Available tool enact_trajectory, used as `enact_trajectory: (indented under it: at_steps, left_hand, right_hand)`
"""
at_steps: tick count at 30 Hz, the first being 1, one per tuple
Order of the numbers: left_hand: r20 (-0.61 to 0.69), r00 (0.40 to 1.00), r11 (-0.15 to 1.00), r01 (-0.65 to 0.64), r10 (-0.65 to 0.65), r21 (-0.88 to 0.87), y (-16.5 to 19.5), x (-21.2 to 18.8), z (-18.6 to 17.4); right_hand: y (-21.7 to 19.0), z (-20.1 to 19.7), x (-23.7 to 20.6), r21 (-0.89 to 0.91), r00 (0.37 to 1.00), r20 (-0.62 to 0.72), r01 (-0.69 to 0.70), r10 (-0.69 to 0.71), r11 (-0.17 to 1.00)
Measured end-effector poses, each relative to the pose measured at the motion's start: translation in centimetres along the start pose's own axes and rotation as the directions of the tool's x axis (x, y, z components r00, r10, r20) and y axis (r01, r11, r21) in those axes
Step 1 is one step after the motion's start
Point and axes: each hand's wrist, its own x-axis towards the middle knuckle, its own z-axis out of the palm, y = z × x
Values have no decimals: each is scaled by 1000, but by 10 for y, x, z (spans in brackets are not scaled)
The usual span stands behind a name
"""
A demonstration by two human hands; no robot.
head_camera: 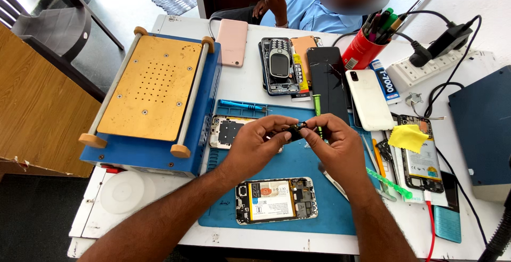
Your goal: The person repairs a smartphone at a workbench. They remove the back cover and battery from the phone, then use a screwdriver to unscrew and work on the exposed motherboard, handling the disassembled phone parts on a blue mat.
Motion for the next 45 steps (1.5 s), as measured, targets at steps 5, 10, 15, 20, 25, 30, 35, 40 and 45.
enact_trajectory:
  at_steps: [5,10,15,20,25,30,35,40,45]
  left_hand:
    - [-75,995,988,-53,64,142,2,-2,2]
    - [-137,985,971,-68,102,230,-1,-5,1]
    - [-131,986,975,-77,105,206,-6,-5,-1]
    - [-86,996,999,-40,39,-5,-6,-4,-2]
    - [77,990,904,137,-115,-405,0,-4,-6]
    - [71,992,888,124,-103,-443,1,-4,-5]
    - [43,999,927,46,-33,-372,1,-4,-2]
    - [43,993,907,118,-111,-404,3,-2,-2]
    - [94,981,879,194,-169,-435,-1,1,2]
  right_hand:
    - [0,3,-2,-49,999,13,-32,33,998]
    - [-1,3,-3,-14,998,67,-19,20,1000]
    - [0,2,-3,43,977,129,-176,169,983]
    - [2,1,-3,-15,971,168,-172,172,985]
    - [3,-2,0,44,990,91,-116,112,992]
    - [0,-7,2,-21,986,15,-165,165,986]
    - [-10,-11,2,-187,983,42,-167,178,968]
    - [-18,-16,2,-149,951,82,-283,297,947]
    - [-18,-23,3,-224,953,137,-235,269,946]
